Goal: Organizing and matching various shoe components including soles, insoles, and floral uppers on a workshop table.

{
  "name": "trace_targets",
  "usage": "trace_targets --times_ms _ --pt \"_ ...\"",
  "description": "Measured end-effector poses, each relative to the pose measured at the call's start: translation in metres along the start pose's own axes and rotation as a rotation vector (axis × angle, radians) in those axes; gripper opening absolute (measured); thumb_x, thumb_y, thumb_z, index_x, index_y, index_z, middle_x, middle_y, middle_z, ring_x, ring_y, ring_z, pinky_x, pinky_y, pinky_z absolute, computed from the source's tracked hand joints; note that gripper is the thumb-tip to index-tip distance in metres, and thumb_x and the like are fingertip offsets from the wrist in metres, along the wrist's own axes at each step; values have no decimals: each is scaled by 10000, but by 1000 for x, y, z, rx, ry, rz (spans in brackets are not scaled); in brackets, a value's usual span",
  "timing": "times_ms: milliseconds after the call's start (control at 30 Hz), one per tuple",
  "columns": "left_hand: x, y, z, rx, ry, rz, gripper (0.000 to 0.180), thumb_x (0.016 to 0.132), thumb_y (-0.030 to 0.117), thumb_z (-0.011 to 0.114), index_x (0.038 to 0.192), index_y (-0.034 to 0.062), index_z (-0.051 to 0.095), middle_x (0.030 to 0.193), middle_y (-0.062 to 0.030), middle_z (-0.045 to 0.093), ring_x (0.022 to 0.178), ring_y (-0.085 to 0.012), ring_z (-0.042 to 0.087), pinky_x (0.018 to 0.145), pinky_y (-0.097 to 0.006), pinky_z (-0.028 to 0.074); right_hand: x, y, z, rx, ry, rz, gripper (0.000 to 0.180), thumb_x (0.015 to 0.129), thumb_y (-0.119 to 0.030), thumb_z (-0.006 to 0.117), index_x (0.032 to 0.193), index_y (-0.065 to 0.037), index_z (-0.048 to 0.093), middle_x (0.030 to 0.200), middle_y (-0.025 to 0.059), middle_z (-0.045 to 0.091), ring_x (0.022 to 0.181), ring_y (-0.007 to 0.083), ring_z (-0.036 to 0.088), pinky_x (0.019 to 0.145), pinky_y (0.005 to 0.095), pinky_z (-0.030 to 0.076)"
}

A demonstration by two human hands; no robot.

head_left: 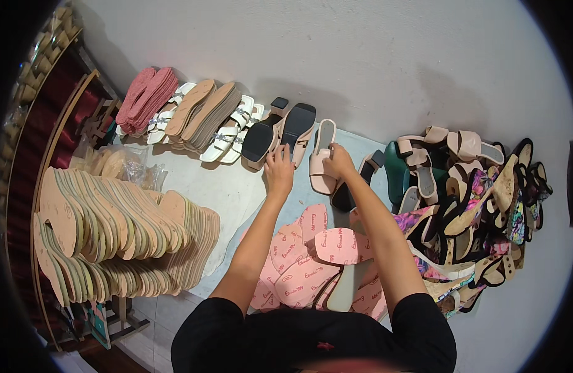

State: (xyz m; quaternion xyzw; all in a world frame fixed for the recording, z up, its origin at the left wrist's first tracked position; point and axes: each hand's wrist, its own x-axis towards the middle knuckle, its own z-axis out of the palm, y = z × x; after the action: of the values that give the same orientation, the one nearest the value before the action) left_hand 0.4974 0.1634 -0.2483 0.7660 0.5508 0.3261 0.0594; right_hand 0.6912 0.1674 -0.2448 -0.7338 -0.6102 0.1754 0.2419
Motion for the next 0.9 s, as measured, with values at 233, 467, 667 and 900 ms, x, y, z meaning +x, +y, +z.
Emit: trace_targets --times_ms 233,467,667,900 --pt "-3 -11 5 36 -7 68 491 744 156 640 1203 109 472 1197 -21 449 1027 -270 404 866 -398 360 17 -6 3 26 0 105 316 690 -131 635 951 42 598 982 242 580 928 368 562 802 401 456" --pt "-3 -1 -4 49 -42 15 517 722 142 652 1205 110 471 1239 -69 397 1078 -291 370 889 -423 327 26 -4 17 49 92 0 290 688 -167 638 874 54 606 810 226 619 787 339 610 726 381 477" --pt "-19 23 -14 72 29 -52 574 681 155 673 1212 120 458 1300 -110 302 1140 -329 299 922 -454 268 21 8 11 647 -144 315 299 719 -161 624 952 21 576 829 212 609 803 346 611 734 386 475" --pt "-57 19 13 -276 -93 229 173 659 64 644 826 65 601 884 -56 548 895 -265 508 743 -368 422 -2 16 -55 -203 445 402 522 689 -264 666 1143 -87 477 1180 189 411 1075 356 426 854 508 381"
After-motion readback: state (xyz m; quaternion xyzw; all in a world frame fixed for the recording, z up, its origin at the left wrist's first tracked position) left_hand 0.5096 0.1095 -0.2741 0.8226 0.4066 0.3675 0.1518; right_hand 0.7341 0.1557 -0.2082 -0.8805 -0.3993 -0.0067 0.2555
